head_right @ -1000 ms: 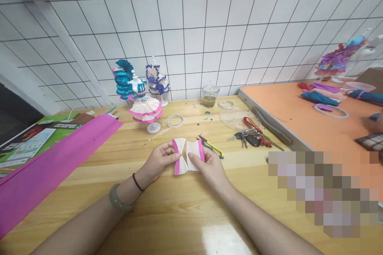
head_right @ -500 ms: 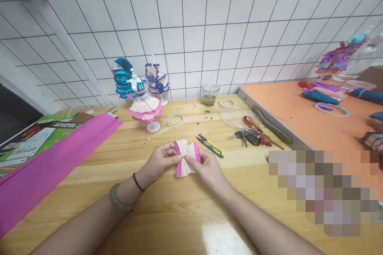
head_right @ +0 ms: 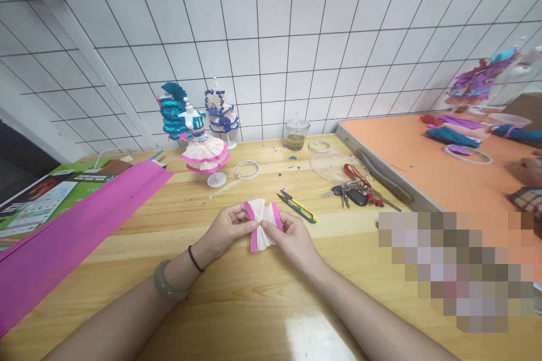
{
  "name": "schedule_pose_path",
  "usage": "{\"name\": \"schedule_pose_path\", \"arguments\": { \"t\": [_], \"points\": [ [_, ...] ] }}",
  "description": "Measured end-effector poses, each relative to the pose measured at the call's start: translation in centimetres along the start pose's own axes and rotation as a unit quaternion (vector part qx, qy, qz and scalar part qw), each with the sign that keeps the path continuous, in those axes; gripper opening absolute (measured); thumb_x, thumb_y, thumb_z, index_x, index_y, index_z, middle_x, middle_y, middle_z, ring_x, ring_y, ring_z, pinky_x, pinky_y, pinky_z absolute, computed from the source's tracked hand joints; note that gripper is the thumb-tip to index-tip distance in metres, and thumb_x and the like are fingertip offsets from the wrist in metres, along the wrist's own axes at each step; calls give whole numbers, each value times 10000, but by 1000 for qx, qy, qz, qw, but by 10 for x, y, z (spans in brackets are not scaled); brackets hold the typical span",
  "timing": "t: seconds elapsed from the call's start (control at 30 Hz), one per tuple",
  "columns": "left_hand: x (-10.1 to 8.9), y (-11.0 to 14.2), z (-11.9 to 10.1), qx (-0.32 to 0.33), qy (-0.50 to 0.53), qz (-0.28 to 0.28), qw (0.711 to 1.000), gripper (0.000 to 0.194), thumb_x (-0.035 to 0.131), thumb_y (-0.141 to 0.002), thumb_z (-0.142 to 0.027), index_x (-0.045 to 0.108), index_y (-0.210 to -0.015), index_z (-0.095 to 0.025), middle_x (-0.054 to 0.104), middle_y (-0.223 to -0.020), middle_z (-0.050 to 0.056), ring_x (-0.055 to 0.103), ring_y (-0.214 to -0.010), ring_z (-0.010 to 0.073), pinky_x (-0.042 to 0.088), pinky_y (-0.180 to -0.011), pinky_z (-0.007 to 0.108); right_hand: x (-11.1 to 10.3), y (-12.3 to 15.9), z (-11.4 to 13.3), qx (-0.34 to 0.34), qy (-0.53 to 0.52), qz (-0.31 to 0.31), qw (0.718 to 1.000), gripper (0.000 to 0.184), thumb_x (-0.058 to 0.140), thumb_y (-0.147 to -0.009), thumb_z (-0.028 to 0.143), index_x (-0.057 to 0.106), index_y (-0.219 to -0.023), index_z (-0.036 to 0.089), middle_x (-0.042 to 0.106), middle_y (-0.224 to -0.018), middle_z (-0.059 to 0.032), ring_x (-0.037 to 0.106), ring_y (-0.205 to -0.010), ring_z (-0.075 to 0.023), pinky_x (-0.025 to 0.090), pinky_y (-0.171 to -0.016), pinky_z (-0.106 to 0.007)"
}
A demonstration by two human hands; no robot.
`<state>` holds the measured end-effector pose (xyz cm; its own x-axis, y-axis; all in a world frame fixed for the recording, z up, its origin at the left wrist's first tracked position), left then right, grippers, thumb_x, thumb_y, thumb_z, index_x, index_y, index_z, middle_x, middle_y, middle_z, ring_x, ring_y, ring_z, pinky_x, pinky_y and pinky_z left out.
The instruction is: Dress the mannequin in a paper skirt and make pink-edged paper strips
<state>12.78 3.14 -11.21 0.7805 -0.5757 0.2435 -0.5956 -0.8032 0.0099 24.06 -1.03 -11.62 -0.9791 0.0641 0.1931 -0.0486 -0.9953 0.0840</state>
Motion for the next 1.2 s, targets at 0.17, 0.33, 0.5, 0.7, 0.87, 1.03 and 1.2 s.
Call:
{"name": "schedule_pose_path", "arguments": {
  "t": [0.17,0.33,0.5,0.7,0.87,1.03,1.2],
  "points": [
    [0,0,2,-3,-8,4,1000,363,747,-648,-284,646,-967,-144,691,-964,86,631,-884,191,469,-841,321,-1,-2,-2,-6,4,-11,1000,233,739,-627,382,686,-754,194,651,-654,13,530,-564,-140,399,-559,-260],
    [-1,-1,3,0,-10,7,1000,363,739,-659,-294,639,-970,-136,688,-952,92,628,-888,199,465,-850,339,-2,-3,-4,-18,10,-14,1000,239,725,-644,399,658,-731,186,619,-630,17,492,-542,-122,376,-539,-248],
    [-1,-2,4,-2,-7,3,1000,341,740,-658,-277,641,-950,-132,693,-924,86,632,-870,188,470,-827,313,1,-2,-3,-26,12,-3,1000,267,716,-653,413,640,-775,187,644,-715,-6,534,-625,-147,417,-608,-267],
    [-1,-2,3,3,-9,7,1000,320,731,-671,-244,642,-958,-135,684,-1008,92,632,-902,188,472,-829,297,-1,-2,-5,-33,23,-3,999,298,696,-668,441,621,-781,176,622,-669,3,521,-579,-136,407,-562,-256],
    [-4,-3,4,1,14,3,1000,358,728,-679,-238,644,-1014,-148,661,-1088,97,628,-929,187,470,-837,292,-2,-3,-6,-23,-3,0,1000,302,696,-669,445,609,-810,193,647,-740,-12,572,-669,-174,446,-650,-295],
    [-3,-3,6,-2,6,20,1000,329,720,-690,-250,658,-999,-155,670,-1072,90,634,-920,186,475,-830,286,0,-3,-6,-31,4,4,999,281,680,-692,440,591,-792,193,633,-714,-3,559,-645,-165,434,-620,-283],
    [-2,-3,8,-7,-5,26,1000,292,710,-703,-260,669,-970,-151,684,-1036,83,638,-908,177,477,-821,270,1,-4,-7,-35,7,4,999,298,678,-691,446,594,-791,179,629,-707,3,542,-621,-144,424,-605,-267]
  ]
}}
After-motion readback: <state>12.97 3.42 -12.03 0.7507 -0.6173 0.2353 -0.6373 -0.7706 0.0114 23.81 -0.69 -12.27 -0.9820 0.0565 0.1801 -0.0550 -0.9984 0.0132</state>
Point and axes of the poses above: each hand's wrist, its own y-axis away from the middle knuckle, its own x-axis out of the palm, z = x × y, the point moved 7 cm from there along -y, towards the middle knuckle
